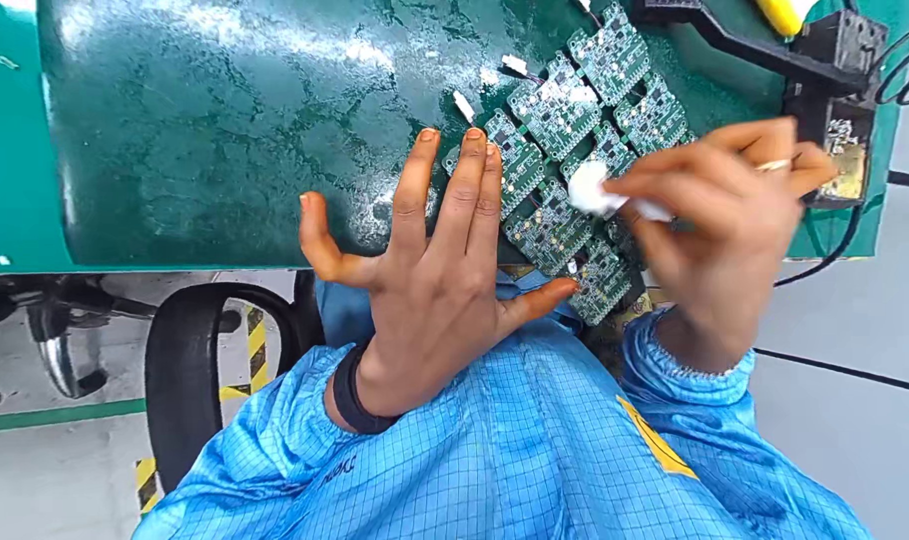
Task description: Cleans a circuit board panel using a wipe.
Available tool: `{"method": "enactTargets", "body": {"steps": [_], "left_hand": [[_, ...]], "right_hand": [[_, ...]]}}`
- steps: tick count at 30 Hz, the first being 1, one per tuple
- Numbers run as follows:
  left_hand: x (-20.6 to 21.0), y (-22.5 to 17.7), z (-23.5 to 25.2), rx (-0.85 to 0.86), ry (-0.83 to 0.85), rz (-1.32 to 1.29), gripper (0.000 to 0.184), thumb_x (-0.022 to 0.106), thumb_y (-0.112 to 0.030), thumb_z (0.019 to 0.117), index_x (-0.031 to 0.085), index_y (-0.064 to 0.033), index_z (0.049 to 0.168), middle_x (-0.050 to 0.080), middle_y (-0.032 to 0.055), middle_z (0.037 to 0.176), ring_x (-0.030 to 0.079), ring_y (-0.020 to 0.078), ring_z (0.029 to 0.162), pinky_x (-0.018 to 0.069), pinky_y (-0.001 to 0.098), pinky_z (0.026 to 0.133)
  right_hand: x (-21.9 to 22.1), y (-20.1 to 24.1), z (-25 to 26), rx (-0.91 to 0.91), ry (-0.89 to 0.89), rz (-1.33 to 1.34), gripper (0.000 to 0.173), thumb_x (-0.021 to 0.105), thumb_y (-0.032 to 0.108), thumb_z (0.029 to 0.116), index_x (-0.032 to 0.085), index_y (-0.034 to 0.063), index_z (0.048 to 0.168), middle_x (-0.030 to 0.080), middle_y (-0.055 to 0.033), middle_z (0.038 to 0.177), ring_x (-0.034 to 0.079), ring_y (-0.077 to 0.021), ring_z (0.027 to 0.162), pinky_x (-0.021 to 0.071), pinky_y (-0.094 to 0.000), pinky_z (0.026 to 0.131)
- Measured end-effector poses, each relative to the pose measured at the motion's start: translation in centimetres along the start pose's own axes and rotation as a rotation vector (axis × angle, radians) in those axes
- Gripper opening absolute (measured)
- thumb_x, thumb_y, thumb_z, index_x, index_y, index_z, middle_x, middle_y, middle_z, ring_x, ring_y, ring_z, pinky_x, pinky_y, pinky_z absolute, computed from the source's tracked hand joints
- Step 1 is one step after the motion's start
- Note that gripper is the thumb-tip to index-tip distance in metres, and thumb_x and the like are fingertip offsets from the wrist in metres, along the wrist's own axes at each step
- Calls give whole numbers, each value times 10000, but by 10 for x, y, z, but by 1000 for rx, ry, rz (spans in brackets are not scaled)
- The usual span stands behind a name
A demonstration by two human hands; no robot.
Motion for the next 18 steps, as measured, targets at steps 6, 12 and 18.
{"method": "enactTargets", "body": {"steps": [6,12,18], "left_hand": [[1,0,0,-14,5,-2,1072,409,-904,798,557,-79,1467,541,82,1517,372,376,1466,122,753,1065],[0,0,1,-14,3,-9,1069,406,-901,804,556,-75,1466,542,87,1514,375,379,1463,115,758,1066],[1,-1,0,-17,11,-11,1074,410,-904,801,551,-76,1469,538,89,1517,365,379,1469,116,758,1066]], "right_hand": [[3,25,-10,-45,49,25,116,665,143,970,762,180,919,677,-22,873,549,-246,994,272,-485,910],[-7,5,-2,-4,39,-56,115,668,145,953,770,125,903,718,-70,896,588,-321,1012,309,-542,906],[-6,-5,0,11,25,-37,121,675,169,953,782,119,924,726,-68,916,586,-311,1005,301,-530,895]]}}
Point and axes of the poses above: each hand's wrist, its own z-axis towards the middle knuckle, its own x-axis out of the palm, y = z × x, the point moved 6 cm from there along z, towards the middle knuckle
